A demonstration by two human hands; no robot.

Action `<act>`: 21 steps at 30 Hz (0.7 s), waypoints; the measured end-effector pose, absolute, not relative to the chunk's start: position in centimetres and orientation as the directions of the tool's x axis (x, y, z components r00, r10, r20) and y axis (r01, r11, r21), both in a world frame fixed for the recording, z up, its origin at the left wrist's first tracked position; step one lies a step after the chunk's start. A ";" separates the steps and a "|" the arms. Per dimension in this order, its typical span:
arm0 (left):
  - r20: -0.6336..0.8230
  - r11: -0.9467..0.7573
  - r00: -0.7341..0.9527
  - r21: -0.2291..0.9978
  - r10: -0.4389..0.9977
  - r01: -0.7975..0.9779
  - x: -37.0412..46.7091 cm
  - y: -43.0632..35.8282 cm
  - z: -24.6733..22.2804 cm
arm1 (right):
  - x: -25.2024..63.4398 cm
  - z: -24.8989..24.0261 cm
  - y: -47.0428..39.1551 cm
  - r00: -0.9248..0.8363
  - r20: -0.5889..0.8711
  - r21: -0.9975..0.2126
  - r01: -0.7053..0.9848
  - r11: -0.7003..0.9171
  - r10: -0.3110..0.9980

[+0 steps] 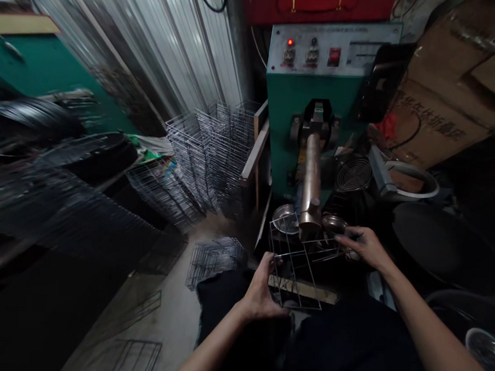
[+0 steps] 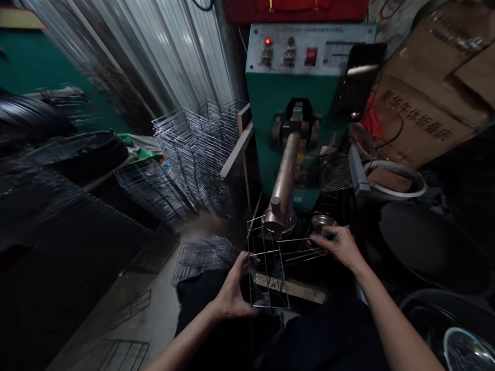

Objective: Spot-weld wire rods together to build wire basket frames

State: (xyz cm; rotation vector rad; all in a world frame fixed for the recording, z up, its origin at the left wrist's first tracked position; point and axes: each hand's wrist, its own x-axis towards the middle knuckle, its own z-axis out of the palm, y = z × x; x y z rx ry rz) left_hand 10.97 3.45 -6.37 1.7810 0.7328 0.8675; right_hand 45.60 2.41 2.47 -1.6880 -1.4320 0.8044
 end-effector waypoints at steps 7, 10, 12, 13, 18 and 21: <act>0.252 -0.346 0.538 0.935 0.805 0.080 11.3 3.3 -5.3 | 45.6 2.4 2.7 0.154 0.025 -0.872 0.486 -0.054 0.988; 0.237 -0.341 0.539 0.935 0.809 0.101 11.4 3.4 -4.5 | 45.5 2.6 2.7 0.149 0.020 -0.869 0.491 -0.056 0.989; 0.218 -0.328 0.543 0.938 0.811 0.114 11.4 3.5 -4.2 | 45.5 2.7 2.7 0.143 0.021 -0.868 0.494 -0.053 0.990; 0.209 -0.322 0.548 0.939 0.810 0.119 11.3 3.5 -4.1 | 45.4 2.7 2.7 0.141 0.024 -0.866 0.498 -0.050 0.990; 0.240 -0.343 0.576 0.936 0.781 0.074 11.3 4.1 -3.5 | 45.7 2.6 3.0 0.163 0.036 -0.856 0.515 -0.054 0.986; 0.231 -0.327 0.564 0.942 0.793 0.075 11.4 4.3 -2.9 | 45.9 3.1 2.4 0.179 0.032 -0.837 0.542 -0.071 0.983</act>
